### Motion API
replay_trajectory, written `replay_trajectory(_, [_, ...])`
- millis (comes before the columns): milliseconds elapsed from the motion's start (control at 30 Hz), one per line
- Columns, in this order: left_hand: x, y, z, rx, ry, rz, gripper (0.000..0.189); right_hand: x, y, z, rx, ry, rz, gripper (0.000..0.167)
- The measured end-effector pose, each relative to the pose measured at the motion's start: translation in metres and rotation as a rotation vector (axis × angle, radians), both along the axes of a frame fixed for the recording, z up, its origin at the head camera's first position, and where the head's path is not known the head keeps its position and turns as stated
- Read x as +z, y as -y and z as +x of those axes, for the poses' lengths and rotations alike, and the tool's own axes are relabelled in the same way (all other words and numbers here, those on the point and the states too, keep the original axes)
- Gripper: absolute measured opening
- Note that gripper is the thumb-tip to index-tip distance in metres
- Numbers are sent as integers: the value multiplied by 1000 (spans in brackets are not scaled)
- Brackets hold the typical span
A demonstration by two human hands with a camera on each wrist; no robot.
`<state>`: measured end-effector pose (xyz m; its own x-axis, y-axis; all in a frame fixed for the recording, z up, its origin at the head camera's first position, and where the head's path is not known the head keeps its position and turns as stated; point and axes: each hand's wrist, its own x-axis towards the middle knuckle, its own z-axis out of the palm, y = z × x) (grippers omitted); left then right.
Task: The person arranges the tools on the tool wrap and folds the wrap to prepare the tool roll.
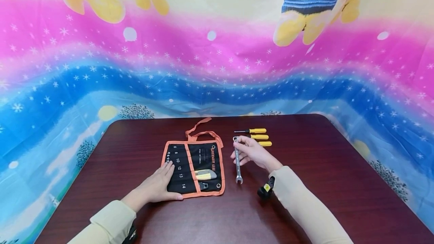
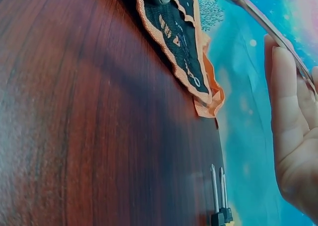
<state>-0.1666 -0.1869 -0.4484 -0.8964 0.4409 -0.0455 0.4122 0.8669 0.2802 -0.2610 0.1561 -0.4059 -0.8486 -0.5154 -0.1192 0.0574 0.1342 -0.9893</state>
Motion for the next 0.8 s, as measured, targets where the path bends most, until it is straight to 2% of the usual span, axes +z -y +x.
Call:
replay_trajectory(267, [0, 0, 0, 0, 5, 5, 114, -3, 3, 0, -5, 0, -60, 31])
replay_trajectory(400, [1, 0, 1, -2, 4, 8, 113, -3, 6, 0, -38, 21, -102, 25])
replay_trajectory(567, [2, 0, 1, 7, 13, 6, 114, -2, 11, 0, -133, 43, -152, 22])
replay_trajectory(800, [2, 0, 1, 7, 14, 5, 115, -6, 15, -2, -274, 80, -161, 29])
